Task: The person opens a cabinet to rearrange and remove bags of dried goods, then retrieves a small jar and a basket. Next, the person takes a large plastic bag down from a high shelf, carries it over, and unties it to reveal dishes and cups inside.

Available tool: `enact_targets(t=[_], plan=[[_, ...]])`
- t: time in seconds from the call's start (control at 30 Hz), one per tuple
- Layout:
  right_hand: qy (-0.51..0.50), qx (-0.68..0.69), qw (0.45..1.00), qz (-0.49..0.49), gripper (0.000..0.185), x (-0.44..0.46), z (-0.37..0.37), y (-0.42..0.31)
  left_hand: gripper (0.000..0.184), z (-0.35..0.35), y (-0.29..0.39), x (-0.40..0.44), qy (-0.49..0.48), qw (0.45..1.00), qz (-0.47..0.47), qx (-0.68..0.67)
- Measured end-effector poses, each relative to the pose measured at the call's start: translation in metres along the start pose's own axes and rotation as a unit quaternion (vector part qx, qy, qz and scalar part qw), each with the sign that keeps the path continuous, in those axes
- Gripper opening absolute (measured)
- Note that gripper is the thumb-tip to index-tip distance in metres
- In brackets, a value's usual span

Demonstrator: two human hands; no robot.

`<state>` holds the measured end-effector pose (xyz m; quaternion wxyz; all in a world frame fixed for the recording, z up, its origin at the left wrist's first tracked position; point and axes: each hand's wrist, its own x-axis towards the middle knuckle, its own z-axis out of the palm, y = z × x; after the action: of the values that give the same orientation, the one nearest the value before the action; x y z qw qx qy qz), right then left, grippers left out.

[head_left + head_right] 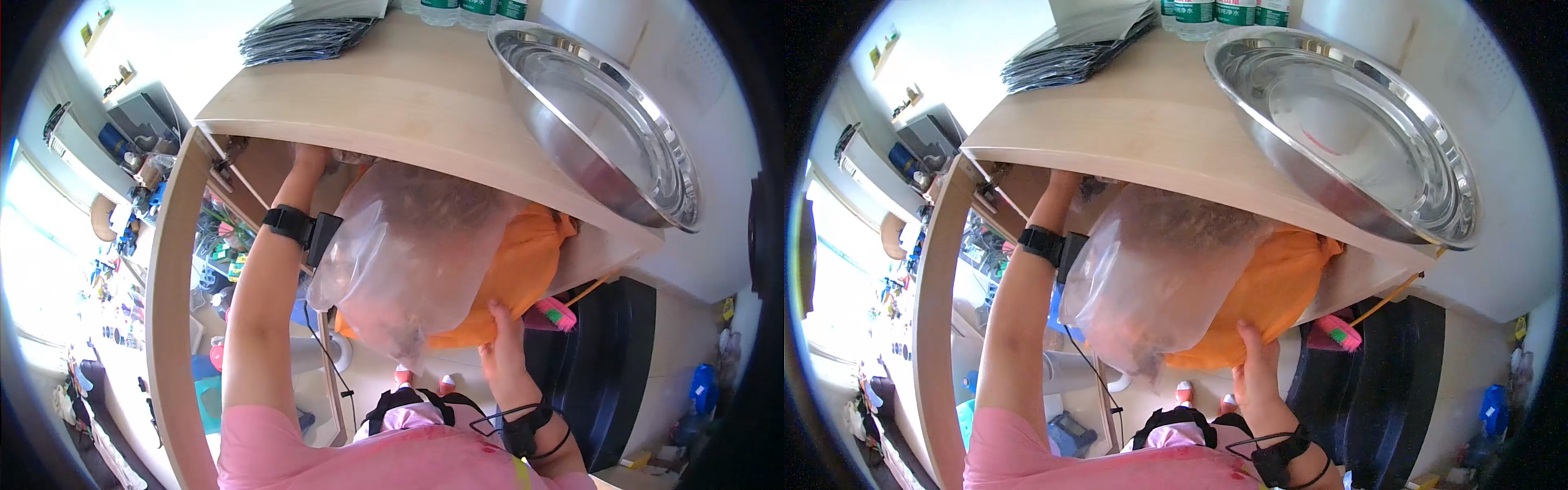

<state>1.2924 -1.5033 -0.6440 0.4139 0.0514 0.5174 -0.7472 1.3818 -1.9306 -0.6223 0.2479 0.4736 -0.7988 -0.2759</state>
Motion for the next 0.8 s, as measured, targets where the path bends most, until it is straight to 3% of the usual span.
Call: enact_targets(t=[0.07, 0.13, 0.2, 0.33, 0.4, 0.43, 0.8], plan=[[-0.035, -0.002, 0.999, -0.025, 0.049, 0.008, -0.008, 0.006, 0.075, -0.001, -0.004, -0.003, -0.087, 0.984, -0.055, -0.143], [-0.052, 0.007, 0.998, -0.023, 0.049, 0.008, -0.010, 0.007, 0.072, 0.000, -0.012, -0.011, -0.215, 0.917, -0.139, -0.305], [-0.068, 0.014, 0.997, -0.023, 0.049, 0.009, -0.011, 0.010, 0.069, 0.002, -0.021, -0.019, -0.298, 0.853, -0.194, -0.381], [-0.057, 0.020, 0.998, -0.037, 0.048, 0.011, -0.012, 0.015, 0.068, 0.012, -0.033, -0.014, -0.255, 0.801, -0.098, -0.533], [-0.050, 0.011, 0.998, -0.043, 0.047, 0.011, -0.012, 0.015, 0.051, 0.015, -0.021, 0.004, -0.237, 0.797, -0.255, -0.493], [-0.052, 0.006, 0.998, -0.040, 0.049, 0.010, -0.012, 0.016, 0.051, 0.017, -0.023, 0.008, -0.235, 0.793, -0.256, -0.501], [-0.032, -0.001, 0.999, -0.036, 0.058, 0.006, -0.005, 0.025, 0.047, 0.017, -0.014, -0.009, -0.079, 0.783, -0.095, -0.609]])
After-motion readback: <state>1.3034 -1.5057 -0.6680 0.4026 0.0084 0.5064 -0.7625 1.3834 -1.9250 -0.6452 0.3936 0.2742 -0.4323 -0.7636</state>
